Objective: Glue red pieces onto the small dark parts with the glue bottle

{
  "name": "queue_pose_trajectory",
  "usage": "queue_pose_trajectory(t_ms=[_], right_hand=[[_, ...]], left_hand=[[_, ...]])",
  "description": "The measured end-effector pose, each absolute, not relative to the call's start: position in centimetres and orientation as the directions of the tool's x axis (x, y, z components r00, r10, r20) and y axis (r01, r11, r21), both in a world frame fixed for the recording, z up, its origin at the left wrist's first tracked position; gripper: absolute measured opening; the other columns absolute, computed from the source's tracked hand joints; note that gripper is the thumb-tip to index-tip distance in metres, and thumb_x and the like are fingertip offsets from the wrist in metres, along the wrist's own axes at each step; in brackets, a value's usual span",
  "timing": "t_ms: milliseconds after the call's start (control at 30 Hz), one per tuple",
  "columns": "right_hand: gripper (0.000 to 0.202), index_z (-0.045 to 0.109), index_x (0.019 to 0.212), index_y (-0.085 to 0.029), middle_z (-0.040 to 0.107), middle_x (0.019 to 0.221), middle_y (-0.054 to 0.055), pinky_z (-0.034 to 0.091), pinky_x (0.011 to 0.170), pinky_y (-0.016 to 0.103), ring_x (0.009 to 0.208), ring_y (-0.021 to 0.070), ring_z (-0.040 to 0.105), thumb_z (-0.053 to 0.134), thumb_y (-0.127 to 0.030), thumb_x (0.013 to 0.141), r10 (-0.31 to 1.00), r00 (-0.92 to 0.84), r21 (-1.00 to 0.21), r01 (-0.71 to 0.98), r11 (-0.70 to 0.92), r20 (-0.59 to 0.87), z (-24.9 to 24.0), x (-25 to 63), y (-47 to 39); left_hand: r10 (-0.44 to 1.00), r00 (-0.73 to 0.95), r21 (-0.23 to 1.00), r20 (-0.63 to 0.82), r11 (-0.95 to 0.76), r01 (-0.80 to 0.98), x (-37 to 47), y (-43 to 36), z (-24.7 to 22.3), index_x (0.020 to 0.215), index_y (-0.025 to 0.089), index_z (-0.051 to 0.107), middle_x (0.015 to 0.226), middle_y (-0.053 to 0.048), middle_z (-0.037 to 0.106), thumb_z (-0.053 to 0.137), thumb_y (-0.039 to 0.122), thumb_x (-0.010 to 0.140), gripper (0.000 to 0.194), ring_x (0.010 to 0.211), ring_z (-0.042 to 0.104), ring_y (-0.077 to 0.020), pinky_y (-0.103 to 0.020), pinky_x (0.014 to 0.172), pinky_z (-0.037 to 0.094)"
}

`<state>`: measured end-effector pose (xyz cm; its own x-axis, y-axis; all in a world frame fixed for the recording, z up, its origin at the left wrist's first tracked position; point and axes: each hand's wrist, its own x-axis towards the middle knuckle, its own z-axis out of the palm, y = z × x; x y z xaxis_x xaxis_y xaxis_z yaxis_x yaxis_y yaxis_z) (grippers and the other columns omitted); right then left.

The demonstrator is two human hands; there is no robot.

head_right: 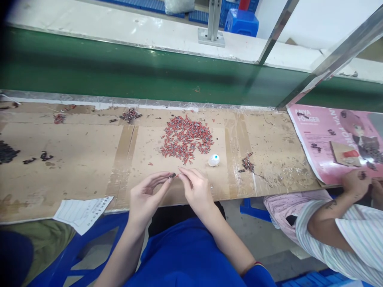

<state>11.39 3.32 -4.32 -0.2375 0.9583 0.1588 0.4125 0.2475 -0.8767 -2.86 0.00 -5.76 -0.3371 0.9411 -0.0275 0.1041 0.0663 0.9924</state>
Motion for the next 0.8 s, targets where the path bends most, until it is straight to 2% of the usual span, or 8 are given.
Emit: queue_pose_trajectory(t_ms=[100,233,400,633,733,800], right_hand=[[0.018,0.073,0.099,-0.020,0.075,0.090,0.007,0.058,0.074,0.030,0.081,0.0194,0.071,0.058,-0.022,0.090,0.968,-0.210,-0.886,0.413,0.212,0.133,-4.41,11.53,3.28],[0.016,0.075,0.092,-0.020,0.076,0.089,0.007,0.057,0.077,0.032,0.083,0.0204,0.071,0.058,-0.020,0.090,0.955,-0.264,-0.864,0.440,0.246,0.137,-4.39,11.91,3.36],[0.016,0.075,0.091,-0.019,0.076,0.088,0.008,0.057,0.074,0.030,0.080,0.0192,0.071,0.059,-0.016,0.089,0.950,-0.287,-0.891,0.392,0.231,0.120,-4.34,12.07,3.25],[0.016,0.076,0.090,-0.018,0.075,0.083,0.008,0.058,0.069,0.029,0.076,0.0188,0.071,0.060,-0.022,0.089,0.961,-0.233,-0.924,0.313,0.222,0.152,-4.54,11.91,2.58],[0.013,0.077,0.086,-0.021,0.076,0.084,0.007,0.059,0.073,0.032,0.079,0.0200,0.072,0.064,-0.026,0.086,0.977,-0.202,-0.966,0.229,0.118,0.072,-4.89,11.99,2.63],[0.014,0.077,0.084,-0.021,0.078,0.086,0.007,0.060,0.075,0.034,0.080,0.0216,0.073,0.070,-0.033,0.081,0.980,-0.191,-0.992,0.117,-0.036,-0.058,-5.30,12.09,2.82]], left_hand=[[0.957,-0.291,0.985,0.002,0.048,0.164,-2.95,-0.18,-5.65,0.090,0.018,0.072,0.090,-0.007,0.077,0.070,0.028,0.077,0.018,0.081,0.073,-0.0184,-0.031,0.081,0.060],[0.974,-0.227,0.982,-0.002,0.045,0.184,-3.21,-0.20,-5.59,0.091,0.019,0.073,0.091,-0.007,0.077,0.069,0.029,0.077,0.018,0.083,0.073,-0.0190,-0.031,0.082,0.060],[0.973,-0.210,0.992,-0.096,0.110,0.055,-3.35,0.21,-5.24,0.086,0.017,0.072,0.086,-0.008,0.077,0.072,0.030,0.072,0.020,0.080,0.074,-0.0205,-0.032,0.080,0.062],[0.956,-0.219,0.980,-0.198,0.194,-0.038,-3.17,0.36,-4.99,0.085,0.016,0.071,0.083,-0.009,0.077,0.077,0.034,0.066,0.027,0.079,0.074,-0.0219,-0.034,0.080,0.061],[0.952,-0.234,0.980,-0.198,0.194,-0.040,-2.88,0.15,-4.97,0.086,0.015,0.070,0.083,-0.009,0.077,0.077,0.034,0.067,0.027,0.079,0.074,-0.0216,-0.033,0.080,0.061],[0.950,-0.244,0.981,-0.193,0.191,-0.032,-2.63,-0.03,-4.91,0.086,0.016,0.070,0.084,-0.009,0.076,0.076,0.033,0.067,0.026,0.080,0.073,-0.0210,-0.032,0.079,0.061]])
